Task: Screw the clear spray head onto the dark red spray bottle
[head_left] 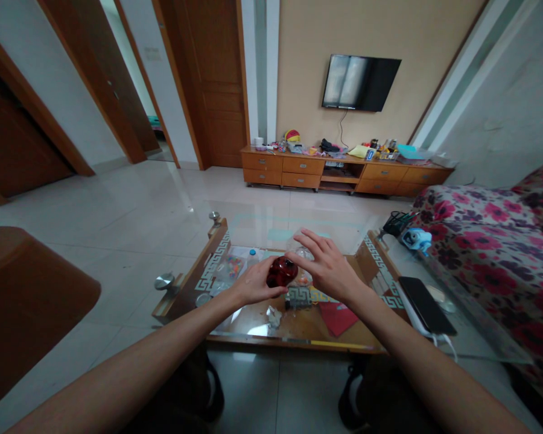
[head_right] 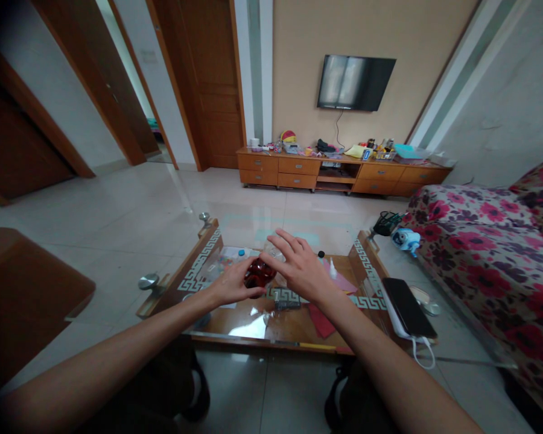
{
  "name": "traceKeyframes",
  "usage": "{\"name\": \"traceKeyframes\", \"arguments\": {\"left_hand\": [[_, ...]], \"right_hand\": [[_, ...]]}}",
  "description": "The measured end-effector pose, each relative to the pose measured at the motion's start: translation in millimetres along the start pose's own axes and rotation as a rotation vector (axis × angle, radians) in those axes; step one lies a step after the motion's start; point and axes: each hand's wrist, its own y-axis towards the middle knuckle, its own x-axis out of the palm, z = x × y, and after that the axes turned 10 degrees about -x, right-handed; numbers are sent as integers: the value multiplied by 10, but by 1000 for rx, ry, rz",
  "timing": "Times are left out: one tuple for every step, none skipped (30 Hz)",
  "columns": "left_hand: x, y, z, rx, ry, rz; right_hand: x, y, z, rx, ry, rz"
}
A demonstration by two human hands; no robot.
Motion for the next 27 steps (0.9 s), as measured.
{"name": "traceKeyframes", "arguments": {"left_hand": [[3,1,-4,3,-8,-2],[7,2,-9,8,-17,-5],[12,3,-12,13,-25,-7],[18,4,-15,18,-36,-9],[26,4,-18,23,-47,-9],[34,5,-20,28,-59,-8],[43,5,-22,31,-70,-9],[52,4,-22,32,-80,-11],[60,4,-21,32,-88,-14],[68,3,-20,32,-96,-18],[75,2,-18,32,-104,-24],[80,1,-15,32,-112,-28],[84,0,-13,33,-119,-30],[87,-1,-12,35,-124,-29],[89,-1,-10,35,-127,-27],[90,-2,-9,35,-129,-25],[90,-2,-7,34,-130,-23],[89,-3,-4,32,-132,-23],[88,-3,0,30,-134,-25],[88,-4,4,27,-136,-29],[87,-5,9,24,-141,-37],[87,-7,14,21,-146,-46],[88,-8,19,18,-152,-55],[89,-10,24,14,-158,-63],[90,-11,27,9,-161,-69],[91,-13,30,4,-162,-70],[91,-14,32,-1,-159,-68]], "right_hand": [[-5,4,-2,0,-7,-5],[-11,7,-3,-3,-14,-10],[-17,11,-5,-5,-19,-15],[-23,14,-7,-7,-22,-20],[-30,17,-10,-9,-22,-25],[-37,21,-13,-15,-18,-28],[-45,25,-16,-21,-15,-31],[-53,29,-20,-27,-13,-32],[-60,33,-23,-33,-13,-32],[-67,36,-26,-40,-13,-32],[-72,39,-30,-47,-16,-32],[-77,42,-33,-51,-19,-33],[-81,43,-36,-53,-24,-36],[-84,44,-38,-55,-30,-40],[-87,45,-41,-55,-36,-43],[-90,45,-43,-54,-42,-45],[-94,46,-45,-56,-47,-47],[-98,48,-48,-58,-51,-47],[-104,51,-51,-63,-54,-45],[-111,55,-55,-69,-57,-43],[-118,60,-60,-75,-59,-43],[-126,67,-65,-82,-62,-45],[-133,74,-71,-88,-64,-49],[-140,81,-76,-93,-67,-53],[-146,88,-81,-97,-69,-58],[-150,94,-85,-100,-72,-60],[-154,98,-89,-102,-74,-60]]}}
